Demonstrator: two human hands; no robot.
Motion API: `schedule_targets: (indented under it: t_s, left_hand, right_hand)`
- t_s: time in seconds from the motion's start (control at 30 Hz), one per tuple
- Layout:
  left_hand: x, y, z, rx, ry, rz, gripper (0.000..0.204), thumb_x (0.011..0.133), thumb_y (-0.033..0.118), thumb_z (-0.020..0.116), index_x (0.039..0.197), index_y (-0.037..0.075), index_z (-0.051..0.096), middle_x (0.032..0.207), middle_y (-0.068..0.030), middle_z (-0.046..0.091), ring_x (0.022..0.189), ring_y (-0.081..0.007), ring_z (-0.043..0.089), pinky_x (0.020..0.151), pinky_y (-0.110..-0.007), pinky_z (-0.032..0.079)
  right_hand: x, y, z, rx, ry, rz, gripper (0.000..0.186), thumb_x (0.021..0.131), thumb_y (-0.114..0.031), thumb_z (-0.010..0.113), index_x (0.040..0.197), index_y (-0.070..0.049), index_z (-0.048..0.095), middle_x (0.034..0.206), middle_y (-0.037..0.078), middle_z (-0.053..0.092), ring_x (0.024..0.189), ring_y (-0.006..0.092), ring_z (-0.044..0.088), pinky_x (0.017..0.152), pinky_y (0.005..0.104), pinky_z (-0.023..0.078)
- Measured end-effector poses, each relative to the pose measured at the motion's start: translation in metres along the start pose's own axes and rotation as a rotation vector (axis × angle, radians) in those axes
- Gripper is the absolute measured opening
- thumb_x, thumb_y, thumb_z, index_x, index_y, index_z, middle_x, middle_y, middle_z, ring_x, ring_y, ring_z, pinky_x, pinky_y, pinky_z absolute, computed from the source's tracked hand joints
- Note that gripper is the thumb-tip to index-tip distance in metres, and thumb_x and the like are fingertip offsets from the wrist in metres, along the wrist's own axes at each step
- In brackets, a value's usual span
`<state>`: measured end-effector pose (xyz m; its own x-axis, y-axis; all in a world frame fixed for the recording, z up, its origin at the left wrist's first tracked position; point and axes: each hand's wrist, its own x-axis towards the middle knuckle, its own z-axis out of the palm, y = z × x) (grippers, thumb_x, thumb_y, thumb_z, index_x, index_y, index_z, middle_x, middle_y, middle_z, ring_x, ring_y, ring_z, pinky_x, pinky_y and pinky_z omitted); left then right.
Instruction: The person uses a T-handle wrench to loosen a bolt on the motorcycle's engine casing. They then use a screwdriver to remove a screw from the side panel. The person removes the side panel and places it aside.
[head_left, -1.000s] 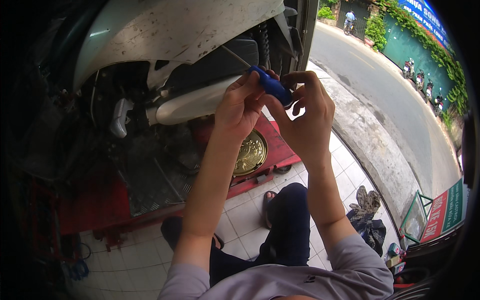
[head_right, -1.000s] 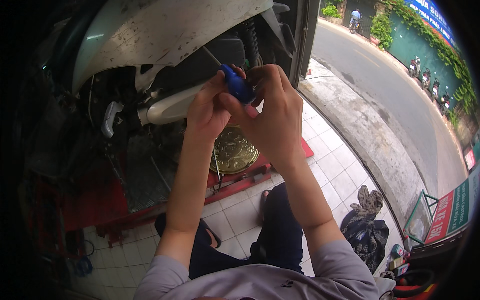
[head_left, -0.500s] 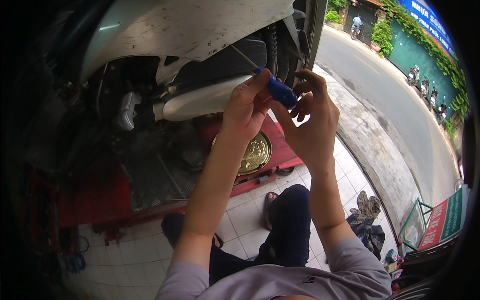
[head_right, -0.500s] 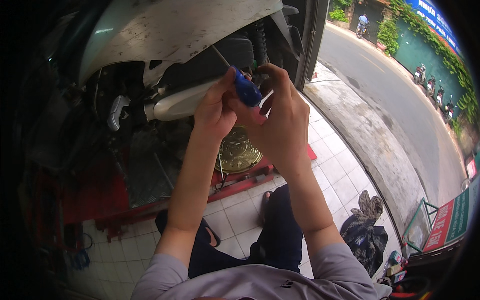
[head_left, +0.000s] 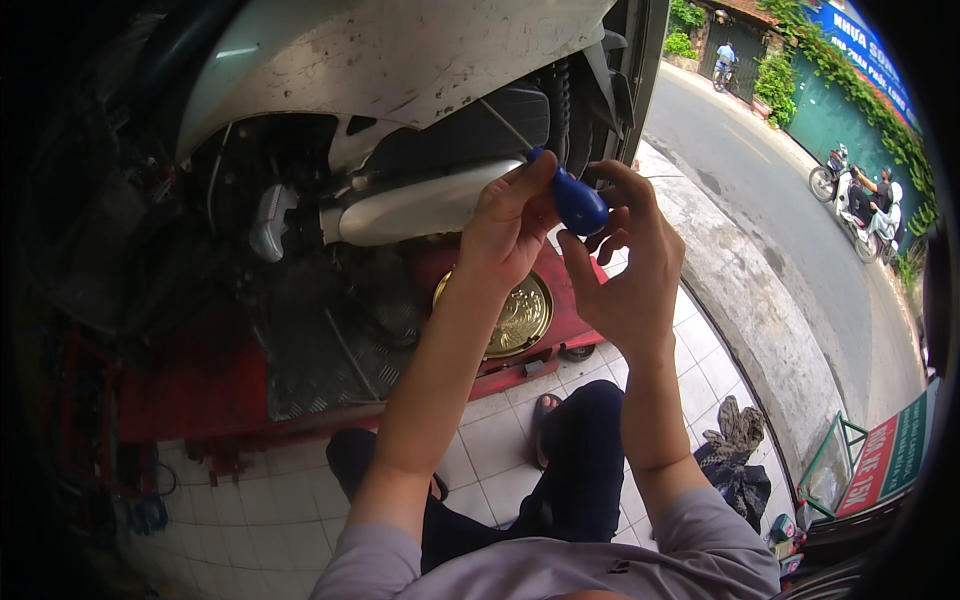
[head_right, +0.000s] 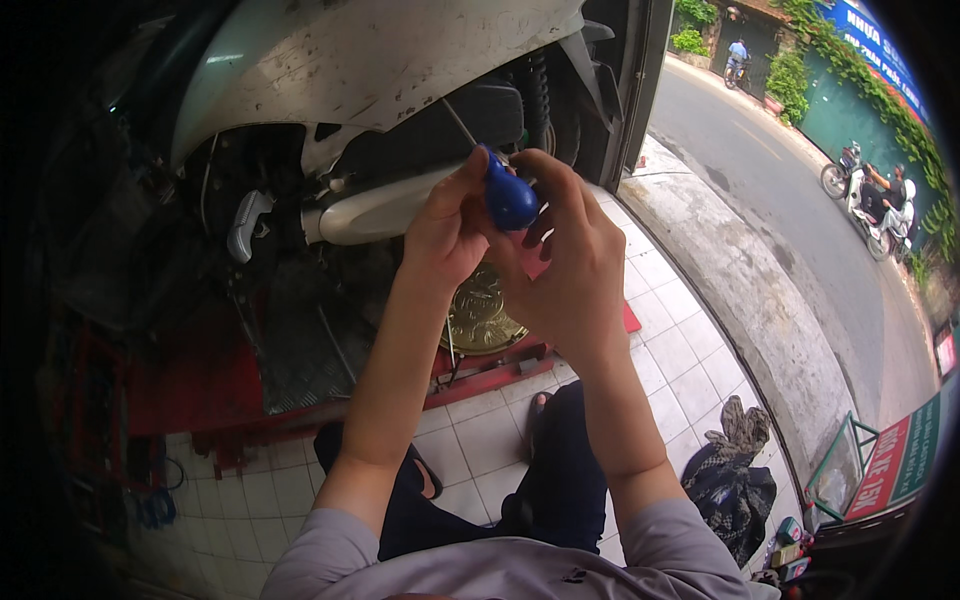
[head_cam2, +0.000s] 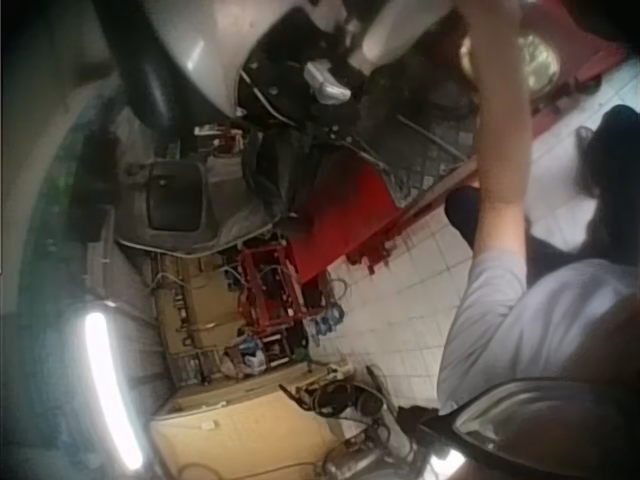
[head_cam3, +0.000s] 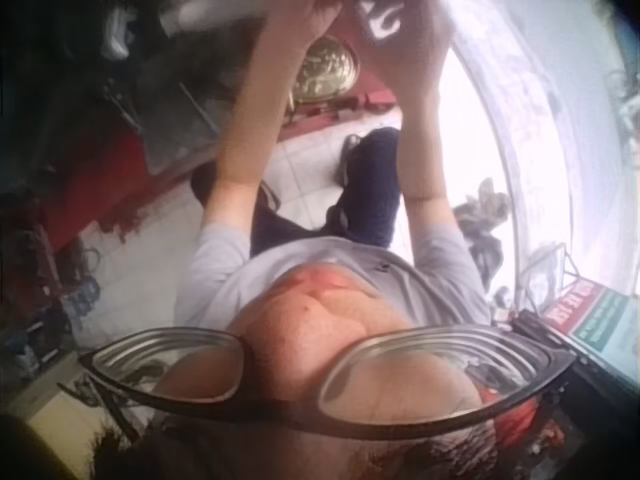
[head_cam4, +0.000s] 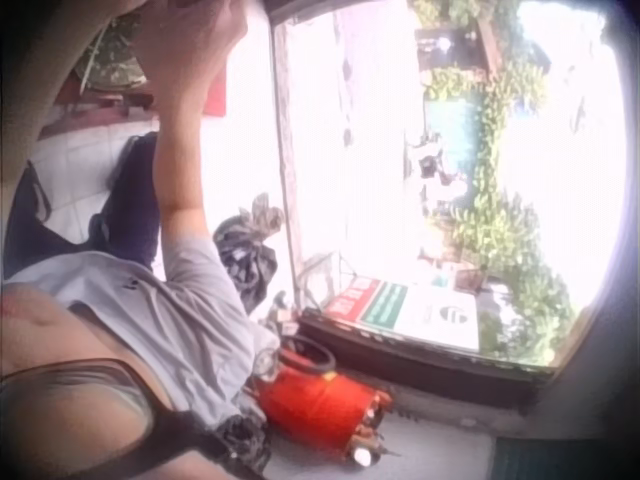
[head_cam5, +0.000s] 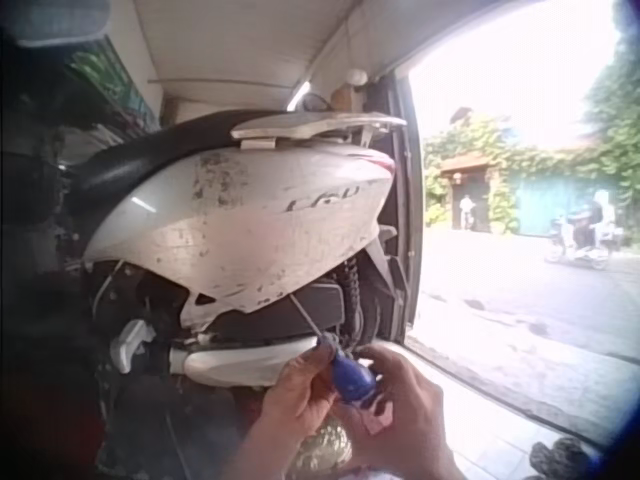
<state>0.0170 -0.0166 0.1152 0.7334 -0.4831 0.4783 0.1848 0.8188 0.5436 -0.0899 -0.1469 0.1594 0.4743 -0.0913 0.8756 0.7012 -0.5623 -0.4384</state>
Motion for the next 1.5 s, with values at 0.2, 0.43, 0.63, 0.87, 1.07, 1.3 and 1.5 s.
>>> schedule_targets:
  t_s: [0.2,0.43,0.63,0.87,1.07,1.3,1.5]
  left_hand:
    - [-0.001,-0.006,0.031,0.047,0.095,0.027,0.021,0.094,0.018,0.066,0.105,0.0,0.063,0.097,-0.0101,0.069,0.091,-0.0205,0.069,0.088,-0.034,0.056]
    - [0.0,-0.003,0.009,0.094,0.059,0.034,0.021,0.095,0.018,0.063,0.106,0.0,0.065,0.1,-0.0098,0.07,0.093,-0.0213,0.068,0.087,-0.033,0.055]
    - [0.0,-0.011,0.019,-0.001,-0.049,0.064,0.036,0.097,0.015,0.059,0.127,-0.004,0.052,0.121,-0.0164,0.061,0.114,-0.0231,0.061,0.097,-0.037,0.052]
    - [-0.003,-0.006,0.027,0.143,0.144,0.084,0.022,0.095,0.021,0.064,0.105,0.002,0.064,0.095,-0.0107,0.07,0.085,-0.0201,0.07,0.087,-0.035,0.057]
    - [0.001,-0.008,0.033,-0.011,0.013,0.079,0.022,0.096,0.015,0.062,0.111,0.0,0.062,0.114,-0.0152,0.066,0.105,-0.0221,0.065,0.092,-0.034,0.054]
    - [0.003,-0.006,0.033,0.096,0.192,0.036,0.018,0.09,0.013,0.07,0.101,0.002,0.062,0.097,-0.0121,0.069,0.091,-0.0193,0.069,0.08,-0.031,0.059]
    - [0.003,-0.007,0.039,0.058,0.144,0.089,0.024,0.093,0.023,0.068,0.103,0.002,0.064,0.097,-0.0102,0.069,0.093,-0.02,0.067,0.085,-0.032,0.054]
  right_hand:
    - [-0.007,0.018,-0.003,-0.262,-0.103,0.103,0.031,0.078,-0.018,0.077,0.096,-0.001,0.059,0.07,0.009,0.062,0.05,0.0187,0.058,0.048,0.0286,0.043]
    - [-0.006,-0.003,0.001,-0.065,-0.008,-0.011,0.03,0.077,-0.01,0.077,0.099,-0.001,0.058,0.074,0.009,0.064,0.049,0.0158,0.056,0.049,0.0278,0.044]
    - [-0.005,0.009,0.002,-0.216,0.033,0.053,0.038,0.091,-0.027,0.069,0.076,-0.003,0.043,0.053,0.01,0.047,0.044,0.0173,0.045,0.046,0.03,0.035]
    - [-0.006,-0.008,0.013,-0.001,0.094,0.032,0.022,0.082,-0.004,0.069,0.103,0.0,0.06,0.074,0.007,0.065,0.054,0.0104,0.058,0.055,0.0241,0.043]
    - [-0.006,0.02,0.012,-0.258,0.097,0.05,0.026,0.092,-0.018,0.066,0.077,0.0,0.054,0.053,0.009,0.049,0.043,0.0145,0.047,0.045,0.0299,0.035]
    - [-0.005,-0.002,0.002,-0.032,0.065,-0.03,0.024,0.082,0.002,0.067,0.104,0.003,0.057,0.072,0.008,0.063,0.047,0.0133,0.054,0.048,0.0258,0.041]
    - [-0.007,0.013,0.004,-0.08,0.086,-0.015,0.02,0.085,-0.01,0.071,0.086,0.0,0.053,0.059,0.008,0.056,0.045,0.0131,0.051,0.046,0.0278,0.039]
